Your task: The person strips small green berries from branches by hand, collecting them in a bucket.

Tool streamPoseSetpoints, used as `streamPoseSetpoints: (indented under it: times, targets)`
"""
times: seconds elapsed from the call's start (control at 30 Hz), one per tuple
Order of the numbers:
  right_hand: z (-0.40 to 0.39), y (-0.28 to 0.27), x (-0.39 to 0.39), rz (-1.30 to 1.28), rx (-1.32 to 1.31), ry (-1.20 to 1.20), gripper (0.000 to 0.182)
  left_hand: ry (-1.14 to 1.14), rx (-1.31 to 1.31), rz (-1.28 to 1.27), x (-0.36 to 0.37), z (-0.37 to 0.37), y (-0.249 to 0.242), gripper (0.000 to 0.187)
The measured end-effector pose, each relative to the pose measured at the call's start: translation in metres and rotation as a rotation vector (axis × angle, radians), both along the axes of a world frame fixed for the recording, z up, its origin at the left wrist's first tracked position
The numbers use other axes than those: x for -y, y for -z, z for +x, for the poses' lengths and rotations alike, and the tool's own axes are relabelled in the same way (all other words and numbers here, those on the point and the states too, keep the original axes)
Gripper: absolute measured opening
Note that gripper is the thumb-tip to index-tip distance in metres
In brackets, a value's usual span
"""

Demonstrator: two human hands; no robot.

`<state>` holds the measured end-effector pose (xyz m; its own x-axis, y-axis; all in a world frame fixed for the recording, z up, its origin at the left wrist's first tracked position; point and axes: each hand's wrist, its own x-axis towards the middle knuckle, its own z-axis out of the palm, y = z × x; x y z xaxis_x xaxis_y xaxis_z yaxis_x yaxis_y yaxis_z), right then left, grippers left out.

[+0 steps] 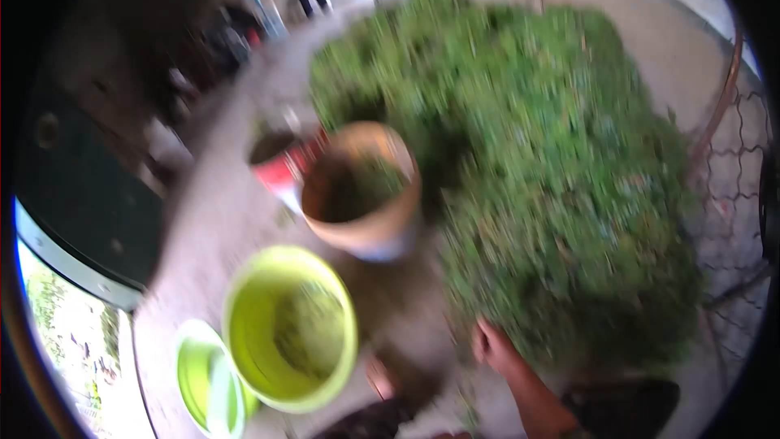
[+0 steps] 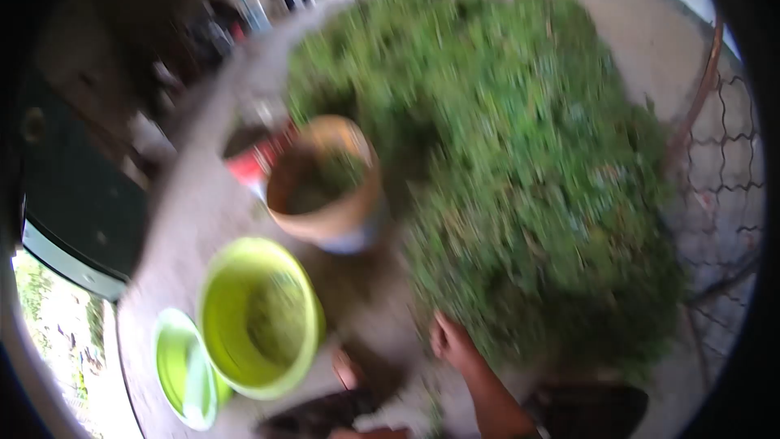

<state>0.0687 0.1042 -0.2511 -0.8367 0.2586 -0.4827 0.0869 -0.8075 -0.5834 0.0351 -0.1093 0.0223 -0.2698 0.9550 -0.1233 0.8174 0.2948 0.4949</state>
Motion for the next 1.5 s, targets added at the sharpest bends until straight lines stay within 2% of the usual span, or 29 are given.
streamPoseSetpoints:
  times: [0.07,0.1,0.13,0.17,0.23,0.3,0.37,0.4,0.47,0.53,0.6,0.63,0.67,0.73,0.8,0.83,1.0,1.07,1.1,1.13,1.2,1.27,1.33,1.37,1.43,1.47,1.5]
  targets:
    - [0.003,0.007,0.003,0.341,0.316,-0.028,0.044,0.057,0.102,-0.144,-0.007,-0.013,0.001,0.017]
    - [0.011,0.021,0.004,0.557,0.179,-0.086,0.042,0.061,0.174,-0.2,-0.006,-0.01,-0.001,0.019]
    - [0.014,0.051,0.005,0.494,0.207,-0.073,0.034,0.052,0.248,-0.223,-0.002,-0.003,-0.005,0.02]
    - [0.006,0.049,0.006,0.3,0.33,-0.008,0.022,0.022,0.253,-0.214,-0.003,-0.001,-0.005,0.017]
    - [0.002,0.07,0.005,0.36,0.401,-0.026,0.019,-0.057,0.216,-0.179,-0.003,0.0,-0.007,0.008]
    - [-0.003,0.092,0.013,0.408,0.48,-0.027,0.017,-0.096,0.262,-0.183,-0.003,-0.006,-0.003,0.009]
    - [-0.022,0.122,0.021,1.006,0.401,-0.05,0.017,-0.128,0.288,-0.172,-0.007,-0.016,-0.001,0.009]
    - [-0.034,0.122,0.023,1.006,0.404,-0.048,0.017,-0.134,0.277,-0.174,-0.008,-0.019,0.0,0.013]
    - [-0.048,0.122,0.031,1.4,0.446,-0.327,0.018,-0.136,0.263,-0.183,-0.009,-0.025,0.003,0.018]
    - [-0.055,0.144,0.039,1.236,0.494,-0.403,0.017,-0.11,0.264,-0.2,-0.01,-0.028,0.005,0.021]
    - [-0.059,0.144,0.045,1.555,0.543,-0.637,0.018,-0.083,0.264,-0.224,-0.008,-0.03,0.007,0.025]
    - [-0.054,0.142,0.043,1.661,0.447,-0.651,0.015,-0.072,0.262,-0.229,-0.008,-0.031,0.007,0.026]
    - [-0.05,0.132,0.041,1.665,0.45,-0.651,0.015,-0.061,0.26,-0.232,-0.006,-0.032,0.006,0.028]
    - [-0.035,0.095,0.036,0.497,0.302,-0.302,0.014,-0.046,0.253,-0.236,-0.003,-0.033,0.006,0.031]
    - [-0.005,0.081,0.026,-0.072,0.198,-0.074,0.016,-0.027,0.252,-0.239,0.002,-0.03,0.005,0.034]
    - [0.01,0.072,0.025,-0.13,0.211,0.017,0.018,-0.018,0.248,-0.243,0.004,-0.027,0.006,0.036]
    - [0.038,0.08,0.014,0.049,0.291,-0.031,0.021,-0.007,0.253,-0.275,-0.001,-0.028,-0.003,0.043]
    - [0.027,0.081,0.015,0.322,0.54,-0.062,0.029,-0.012,0.264,-0.293,-0.003,-0.028,-0.003,0.046]
    - [0.023,0.1,0.017,0.558,0.528,-0.1,0.029,0.01,0.264,-0.276,0.002,-0.023,0.002,0.046]
    - [0.025,0.116,0.023,0.555,0.53,-0.101,0.029,0.033,0.263,-0.259,0.005,-0.02,0.004,0.045]
    - [0.016,0.119,0.028,1.316,0.587,-0.122,0.025,0.034,0.262,-0.261,0.005,-0.02,0.004,0.045]
    - [0.011,0.122,0.031,1.266,0.659,-0.216,0.021,0.04,0.268,-0.267,0.004,-0.021,0.004,0.045]
    - [0.007,0.125,0.032,1.409,0.784,-0.5,0.022,0.049,0.277,-0.273,0.002,-0.022,0.006,0.045]
    - [0.008,0.13,0.032,1.41,0.783,-0.496,0.022,0.049,0.278,-0.274,0.001,-0.022,0.006,0.043]
    - [0.012,0.138,0.033,1.512,0.653,-0.315,0.019,0.042,0.271,-0.265,0.001,-0.023,0.006,0.04]
    - [0.015,0.127,0.029,1.517,0.648,-0.309,0.019,0.035,0.268,-0.257,0.0,-0.022,0.006,0.038]
    - [0.019,0.105,0.022,0.864,0.537,-0.165,0.017,0.023,0.265,-0.248,-0.001,-0.022,0.005,0.037]
